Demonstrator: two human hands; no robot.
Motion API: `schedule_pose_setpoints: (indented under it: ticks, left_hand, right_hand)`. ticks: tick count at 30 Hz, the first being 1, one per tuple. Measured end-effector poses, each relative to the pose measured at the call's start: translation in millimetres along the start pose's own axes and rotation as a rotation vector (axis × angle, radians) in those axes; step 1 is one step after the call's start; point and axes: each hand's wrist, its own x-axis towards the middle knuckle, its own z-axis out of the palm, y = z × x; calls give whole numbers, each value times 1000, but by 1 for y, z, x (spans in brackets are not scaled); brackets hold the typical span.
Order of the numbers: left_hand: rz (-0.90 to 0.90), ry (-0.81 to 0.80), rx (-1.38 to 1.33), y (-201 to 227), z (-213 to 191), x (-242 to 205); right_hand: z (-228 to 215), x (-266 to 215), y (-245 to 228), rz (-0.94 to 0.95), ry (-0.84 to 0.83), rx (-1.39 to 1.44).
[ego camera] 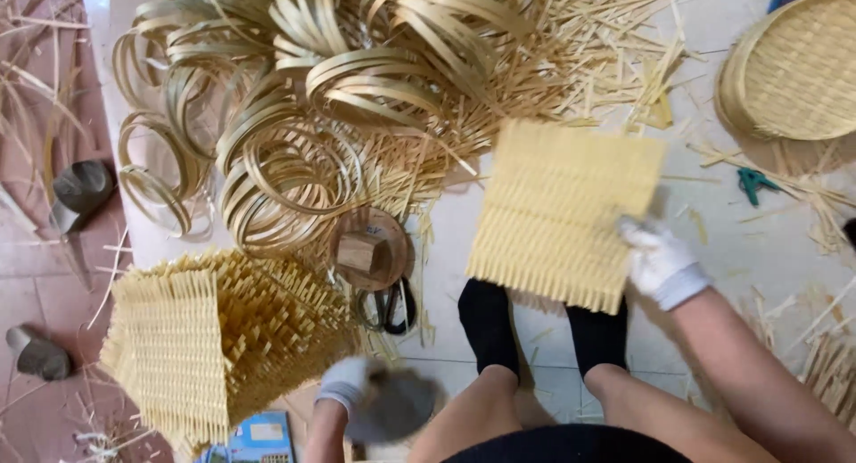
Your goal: The recorder constructs a bamboo basket by trimming strips with scissors and assembling them using wooden templates.
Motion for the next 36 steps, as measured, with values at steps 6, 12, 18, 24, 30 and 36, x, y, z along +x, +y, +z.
schedule_pose_setpoints:
  ticks: [6,12,18,24,30,36]
  left_hand:
    - [-257,-133,47,-27,40,33]
    - [-98,1025,-274,105,-117,11]
    - [-355,822,-350,102,-150,56]
    - [-12,1028,-364,144,-137,36]
    - [312,697,-249,269,-151,55]
    - [453,623,-342,263,-131,90]
  right_hand:
    - [39,-3,30,104,-47,-3]
    - [73,-12,49,96,-95,-56]
    - [58,-3,74,197,-65,-49]
    - [65,-14,66,210,-101,37]
    - [31,11,96,158,46,-94]
    - [42,0,84,161,12,-182]
